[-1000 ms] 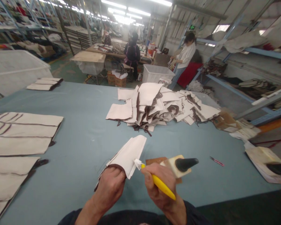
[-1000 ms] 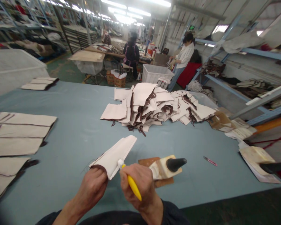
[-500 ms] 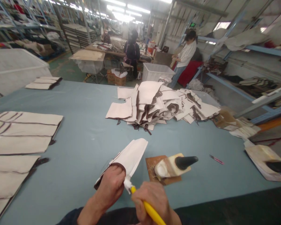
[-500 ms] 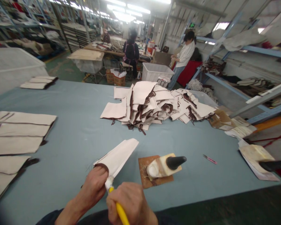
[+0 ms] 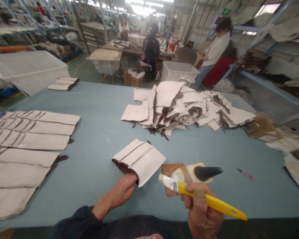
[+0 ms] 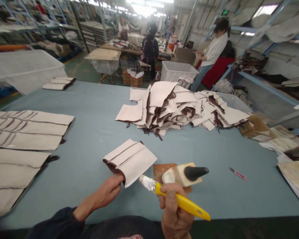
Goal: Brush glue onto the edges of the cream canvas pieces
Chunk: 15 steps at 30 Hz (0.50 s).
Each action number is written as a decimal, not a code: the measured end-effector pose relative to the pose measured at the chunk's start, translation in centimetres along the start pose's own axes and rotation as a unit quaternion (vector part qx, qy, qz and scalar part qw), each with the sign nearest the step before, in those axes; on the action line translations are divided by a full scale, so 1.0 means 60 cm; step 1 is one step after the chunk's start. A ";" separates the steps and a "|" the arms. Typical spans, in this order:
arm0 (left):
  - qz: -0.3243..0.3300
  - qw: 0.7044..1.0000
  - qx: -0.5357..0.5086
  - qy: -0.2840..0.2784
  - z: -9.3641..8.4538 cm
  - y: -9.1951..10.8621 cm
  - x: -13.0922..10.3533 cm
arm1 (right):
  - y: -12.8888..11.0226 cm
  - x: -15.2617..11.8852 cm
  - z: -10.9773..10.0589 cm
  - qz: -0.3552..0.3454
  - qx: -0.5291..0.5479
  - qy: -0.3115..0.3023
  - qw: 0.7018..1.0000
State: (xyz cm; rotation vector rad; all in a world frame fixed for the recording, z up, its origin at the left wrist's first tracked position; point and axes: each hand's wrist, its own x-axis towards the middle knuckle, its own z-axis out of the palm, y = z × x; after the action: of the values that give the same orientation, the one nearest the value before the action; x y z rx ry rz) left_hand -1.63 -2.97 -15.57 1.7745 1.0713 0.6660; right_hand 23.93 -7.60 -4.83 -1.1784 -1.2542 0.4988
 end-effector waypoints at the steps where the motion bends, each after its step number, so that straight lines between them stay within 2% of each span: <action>1: -0.042 0.998 -0.041 0.000 0.020 -0.023 -0.013 | 0.006 -0.004 -0.001 0.009 0.000 -0.010 1.000; 2: -0.086 0.991 -0.105 0.003 0.038 -0.042 -0.026 | 0.011 -0.009 -0.002 0.018 -0.001 -0.019 1.000; 3: -0.142 0.969 -0.202 0.021 0.054 -0.058 -0.038 | 0.017 -0.014 -0.004 0.031 0.000 -0.028 0.999; 5: -0.234 0.902 -0.353 0.079 0.076 -0.078 -0.055 | 0.029 -0.023 -0.008 0.068 0.002 -0.041 0.997; 6: -0.269 0.868 -0.401 0.112 0.082 -0.084 -0.060 | 0.036 -0.028 -0.011 0.088 0.004 -0.043 0.995; 7: -0.291 0.848 -0.419 0.139 0.086 -0.088 -0.063 | 0.044 -0.033 -0.015 0.109 0.004 -0.042 0.993; 9: -0.313 0.837 -0.416 0.168 0.089 -0.093 -0.061 | 0.062 -0.042 -0.027 0.155 -0.002 -0.026 0.988; 11: -0.324 0.834 -0.410 0.177 0.093 -0.096 -0.053 | 0.085 -0.052 -0.044 0.211 -0.010 0.015 0.977; 15: -0.350 0.828 -0.397 0.183 0.105 -0.106 -0.035 | 0.145 -0.070 -0.094 0.346 -0.002 0.165 0.924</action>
State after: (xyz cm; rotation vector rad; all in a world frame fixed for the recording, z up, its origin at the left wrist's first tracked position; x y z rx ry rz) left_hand -0.04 -6.35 -23.99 0.4742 1.3247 0.8232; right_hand 30.26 -10.08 -13.73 -1.6301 -0.5228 0.7698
